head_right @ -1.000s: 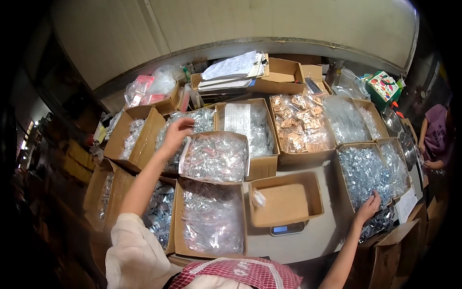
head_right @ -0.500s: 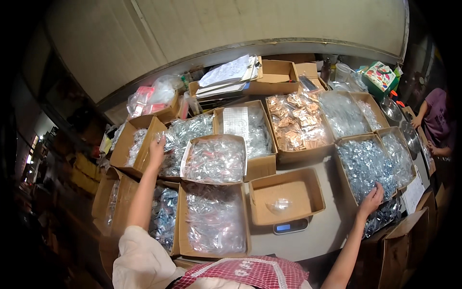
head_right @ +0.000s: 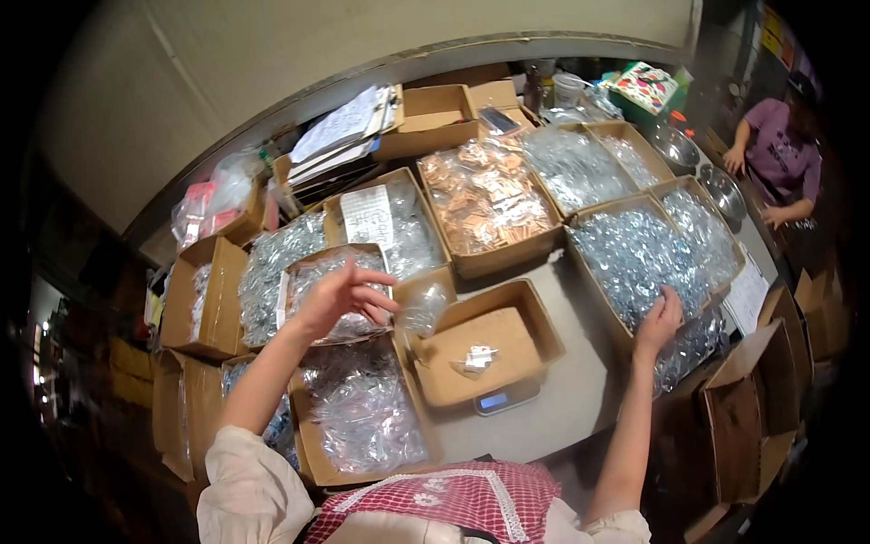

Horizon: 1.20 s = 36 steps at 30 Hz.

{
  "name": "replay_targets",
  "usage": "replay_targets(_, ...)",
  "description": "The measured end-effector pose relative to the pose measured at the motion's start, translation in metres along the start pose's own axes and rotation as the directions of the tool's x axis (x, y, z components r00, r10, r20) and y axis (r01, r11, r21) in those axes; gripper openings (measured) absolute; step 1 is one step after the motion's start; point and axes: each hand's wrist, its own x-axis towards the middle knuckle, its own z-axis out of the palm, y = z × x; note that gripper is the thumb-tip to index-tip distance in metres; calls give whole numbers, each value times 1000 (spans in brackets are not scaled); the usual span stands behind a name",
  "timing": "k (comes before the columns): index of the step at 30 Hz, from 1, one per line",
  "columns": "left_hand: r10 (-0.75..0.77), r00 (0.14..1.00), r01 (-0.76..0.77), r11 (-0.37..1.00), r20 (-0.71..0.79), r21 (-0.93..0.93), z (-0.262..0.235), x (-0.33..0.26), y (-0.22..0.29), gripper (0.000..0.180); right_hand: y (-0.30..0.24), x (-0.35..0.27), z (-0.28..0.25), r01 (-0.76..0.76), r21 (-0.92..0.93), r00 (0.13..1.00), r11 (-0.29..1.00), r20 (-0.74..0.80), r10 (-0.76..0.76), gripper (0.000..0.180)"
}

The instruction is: The person picks up metal components from boxes, weighs some on a scale, and puts others into large cardboard bins on the floor.

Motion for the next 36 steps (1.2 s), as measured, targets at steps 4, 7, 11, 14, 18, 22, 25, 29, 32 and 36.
replay_targets(4,343,896,-201,881,-284,428,-45,11,-4,42,-7,5,-5,-16,-2,1000,1000,-16,16,24)
replay_targets(7,328,886,69,603,-326,794,-52,14,-21,43,-12,7,-5,-38,-9,999,999,-28,37,24)
replay_targets(11,416,885,145,178,-208,973,-59,13,-39,41,-25,10,-5,-68,-9,998,998,-16,68,24)
replay_targets(14,385,902,90,270,-194,959,-68,17,-41,28,-24,10,-6,-92,-24,996,996,-9,91,25)
replay_targets(18,429,849,48,520,-310,853,-96,14,-57,21,-22,5,0,-75,-27,997,997,-24,74,24)
replay_targets(22,282,829,-111,929,-482,354,-99,5,-46,22,-11,2,-6,-71,3,997,997,-9,71,23)
replay_targets(25,204,857,-126,974,-473,190,-85,-6,-36,23,-12,2,-9,-95,-21,995,995,10,95,24)
replay_targets(29,170,917,-120,980,-362,157,-43,-12,-19,23,-18,6,-4,-97,-32,995,995,18,97,25)
replay_targets(32,108,978,-84,987,-176,137,-5,6,-11,26,-10,10,-2,-82,-67,996,994,12,83,25)
replay_targets(36,262,951,-221,947,-161,234,8,60,-11,25,-7,9,4,-51,-86,998,995,20,52,25)
